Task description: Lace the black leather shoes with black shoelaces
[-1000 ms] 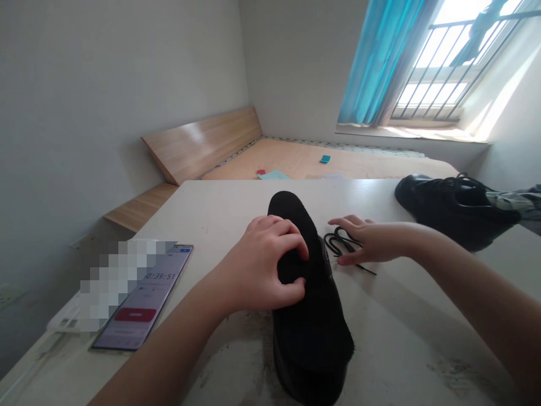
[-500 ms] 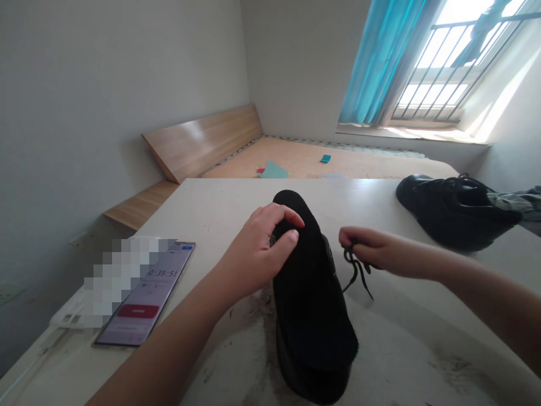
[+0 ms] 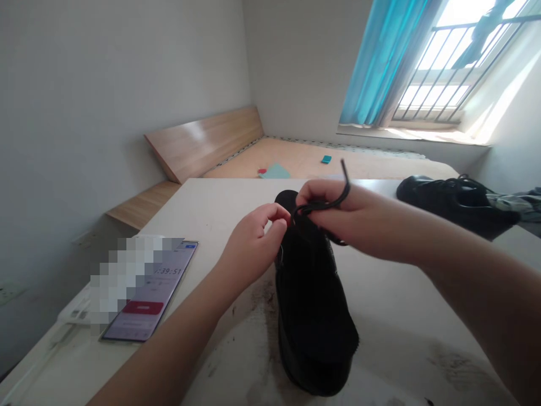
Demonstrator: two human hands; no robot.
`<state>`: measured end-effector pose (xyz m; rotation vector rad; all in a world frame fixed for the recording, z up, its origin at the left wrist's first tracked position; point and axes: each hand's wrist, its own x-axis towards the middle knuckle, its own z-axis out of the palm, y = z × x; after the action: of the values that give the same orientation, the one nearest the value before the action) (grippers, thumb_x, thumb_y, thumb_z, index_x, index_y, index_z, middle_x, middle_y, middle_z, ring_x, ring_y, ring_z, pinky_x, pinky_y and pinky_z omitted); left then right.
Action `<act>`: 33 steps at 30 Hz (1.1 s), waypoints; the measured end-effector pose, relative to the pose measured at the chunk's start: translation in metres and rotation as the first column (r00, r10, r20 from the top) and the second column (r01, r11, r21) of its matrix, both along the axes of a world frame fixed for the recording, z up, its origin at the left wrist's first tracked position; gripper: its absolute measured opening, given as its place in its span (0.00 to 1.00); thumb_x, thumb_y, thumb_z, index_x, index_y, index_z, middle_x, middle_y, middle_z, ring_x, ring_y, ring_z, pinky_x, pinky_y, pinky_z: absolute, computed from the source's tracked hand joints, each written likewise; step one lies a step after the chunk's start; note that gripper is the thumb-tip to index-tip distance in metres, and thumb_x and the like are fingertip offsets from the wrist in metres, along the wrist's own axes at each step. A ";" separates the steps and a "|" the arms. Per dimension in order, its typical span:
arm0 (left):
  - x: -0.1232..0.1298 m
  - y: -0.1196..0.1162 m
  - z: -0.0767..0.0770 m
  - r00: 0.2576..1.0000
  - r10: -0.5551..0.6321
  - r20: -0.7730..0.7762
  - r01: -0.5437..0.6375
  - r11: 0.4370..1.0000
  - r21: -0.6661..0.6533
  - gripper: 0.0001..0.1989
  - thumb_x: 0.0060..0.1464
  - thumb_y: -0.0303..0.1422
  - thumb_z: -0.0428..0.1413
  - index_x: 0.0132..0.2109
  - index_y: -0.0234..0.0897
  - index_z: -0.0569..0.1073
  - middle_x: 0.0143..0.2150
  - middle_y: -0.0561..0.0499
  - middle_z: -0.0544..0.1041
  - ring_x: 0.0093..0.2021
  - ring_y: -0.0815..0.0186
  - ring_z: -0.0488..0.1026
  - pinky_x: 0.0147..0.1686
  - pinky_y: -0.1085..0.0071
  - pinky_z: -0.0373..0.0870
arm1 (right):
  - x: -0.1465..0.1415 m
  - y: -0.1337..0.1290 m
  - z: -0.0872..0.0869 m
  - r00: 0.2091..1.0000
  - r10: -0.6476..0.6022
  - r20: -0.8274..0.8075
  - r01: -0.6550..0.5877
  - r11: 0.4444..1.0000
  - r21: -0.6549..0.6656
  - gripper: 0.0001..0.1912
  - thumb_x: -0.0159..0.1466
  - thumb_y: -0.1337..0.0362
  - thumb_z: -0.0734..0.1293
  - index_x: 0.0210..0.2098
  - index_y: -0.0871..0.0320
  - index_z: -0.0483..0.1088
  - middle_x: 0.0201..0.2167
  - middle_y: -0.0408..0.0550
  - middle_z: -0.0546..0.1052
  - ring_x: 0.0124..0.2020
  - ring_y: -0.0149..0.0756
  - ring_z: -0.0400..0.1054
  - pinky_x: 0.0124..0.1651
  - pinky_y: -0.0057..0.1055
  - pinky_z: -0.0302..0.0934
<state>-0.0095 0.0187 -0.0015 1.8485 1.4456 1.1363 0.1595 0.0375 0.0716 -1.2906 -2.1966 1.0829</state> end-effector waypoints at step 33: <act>0.009 -0.004 -0.003 0.979 0.079 -0.186 -0.060 0.993 0.104 0.09 0.52 0.26 0.48 0.31 0.40 0.72 0.33 0.53 0.77 0.40 0.61 0.73 0.42 0.63 0.66 | 0.059 -0.024 -0.048 0.933 -0.010 0.359 -0.319 0.434 0.843 0.13 0.71 0.64 0.59 0.46 0.60 0.74 0.46 0.52 0.79 0.51 0.47 0.71 0.54 0.50 0.65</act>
<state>-0.0002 0.0145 -0.0041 2.0359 1.5969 1.1060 0.2187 0.0140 0.0233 -0.7457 -2.5277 -0.3934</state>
